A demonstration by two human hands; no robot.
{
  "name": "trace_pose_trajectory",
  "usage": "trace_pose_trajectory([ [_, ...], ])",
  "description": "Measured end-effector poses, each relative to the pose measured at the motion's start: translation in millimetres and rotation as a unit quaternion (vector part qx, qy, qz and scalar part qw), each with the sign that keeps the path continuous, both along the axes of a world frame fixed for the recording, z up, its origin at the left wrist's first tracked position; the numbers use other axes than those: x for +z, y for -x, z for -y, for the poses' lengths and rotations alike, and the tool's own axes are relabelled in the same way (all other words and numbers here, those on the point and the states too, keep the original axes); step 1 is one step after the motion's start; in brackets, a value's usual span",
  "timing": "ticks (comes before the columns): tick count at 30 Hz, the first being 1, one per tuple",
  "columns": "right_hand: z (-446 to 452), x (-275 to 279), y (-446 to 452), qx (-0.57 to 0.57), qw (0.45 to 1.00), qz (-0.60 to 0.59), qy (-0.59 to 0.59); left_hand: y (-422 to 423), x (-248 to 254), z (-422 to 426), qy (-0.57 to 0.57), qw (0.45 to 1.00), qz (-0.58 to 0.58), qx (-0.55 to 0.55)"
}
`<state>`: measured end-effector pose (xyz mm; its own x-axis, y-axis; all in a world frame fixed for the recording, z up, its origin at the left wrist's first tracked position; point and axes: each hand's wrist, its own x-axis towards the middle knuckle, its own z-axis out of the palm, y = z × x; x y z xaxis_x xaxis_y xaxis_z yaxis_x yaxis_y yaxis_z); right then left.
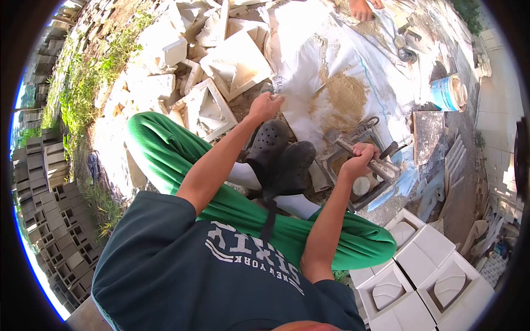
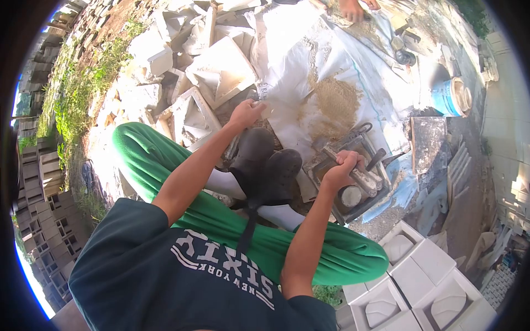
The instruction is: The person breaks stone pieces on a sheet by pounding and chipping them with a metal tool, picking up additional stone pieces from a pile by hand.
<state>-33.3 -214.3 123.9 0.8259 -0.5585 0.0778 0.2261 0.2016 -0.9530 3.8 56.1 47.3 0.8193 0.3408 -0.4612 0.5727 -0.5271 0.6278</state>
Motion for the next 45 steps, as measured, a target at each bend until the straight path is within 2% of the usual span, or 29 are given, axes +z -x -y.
trace_pose_trajectory([
  [4, -9, 6, 2, -0.023, 0.999, 0.01, -0.023, 13, 18, -19, 0.012, 1.0, -0.003, 0.005],
  [8, -21, 6, 1, 0.066, 0.996, 0.059, 0.027, 25, 9, -29, -0.022, 0.998, 0.052, 0.002],
  [11, -50, 30, 1, 0.144, 0.988, -0.026, 0.042, 39, 2, -33, -0.049, 0.991, 0.126, 0.019],
  [13, -71, 46, 2, 0.213, 0.975, -0.024, 0.049, 51, -2, -37, -0.077, 0.981, 0.178, 0.029],
  [14, -82, 53, 2, 0.266, 0.962, -0.017, 0.053, 55, -3, -39, -0.079, 0.98, 0.177, 0.043],
  [16, -105, 63, 4, 0.293, 0.953, -0.015, 0.076, 67, 3, -44, -0.087, 0.981, 0.171, 0.038],
  [17, -113, 63, 3, 0.311, 0.941, 0.031, 0.129, 70, 7, -47, -0.076, 0.987, 0.136, 0.043],
  [18, -123, 63, 1, 0.328, 0.924, 0.079, 0.18, 73, 2, -49, -0.087, 0.984, 0.15, 0.045],
  [22, -167, 70, -7, 0.369, 0.885, 0.145, 0.244, 88, 43, -67, -0.03, 0.98, 0.161, 0.11],
  [24, -203, 64, -5, 0.372, 0.901, 0.165, 0.151, 96, 49, -85, -0.017, 0.975, 0.174, 0.141],
  [26, -221, 54, -4, 0.4, 0.89, 0.181, 0.121, 98, 36, -118, -0.059, 0.945, 0.247, 0.206],
  [27, -232, 52, 2, 0.397, 0.9, 0.159, 0.088, 99, 33, -133, -0.091, 0.918, 0.285, 0.26],
  [28, -236, 49, 1, 0.453, 0.879, 0.132, 0.073, 105, 35, -152, -0.164, 0.89, 0.309, 0.291],
  [29, -241, 45, 5, 0.462, 0.88, 0.101, 0.049, 109, 31, -175, -0.209, 0.863, 0.325, 0.325],
  [30, -246, 38, 8, 0.467, 0.881, 0.07, 0.025, 114, 25, -196, -0.24, 0.851, 0.301, 0.358],
  [31, -245, 18, 6, 0.474, 0.874, 0.101, 0.04, 117, 27, -211, -0.179, 0.84, 0.278, 0.43],
  [32, -247, 13, 9, 0.454, 0.881, 0.109, 0.075, 124, 15, -231, -0.278, 0.841, 0.22, 0.408],
  [34, -251, 15, 13, 0.432, 0.893, 0.093, 0.084, 131, 16, -247, -0.264, 0.855, 0.119, 0.43],
  [37, -253, 1, 3, 0.451, 0.887, 0.055, 0.079, 141, 3, -260, -0.224, 0.875, 0.072, 0.422],
  [40, -257, 1, 1, 0.428, 0.902, 0.033, 0.051, 153, -11, -264, -0.174, 0.888, 0.092, 0.415],
  [45, -255, 1, -6, 0.443, 0.894, 0.038, 0.057, 152, -1, -265, -0.186, 0.884, 0.066, 0.424],
])
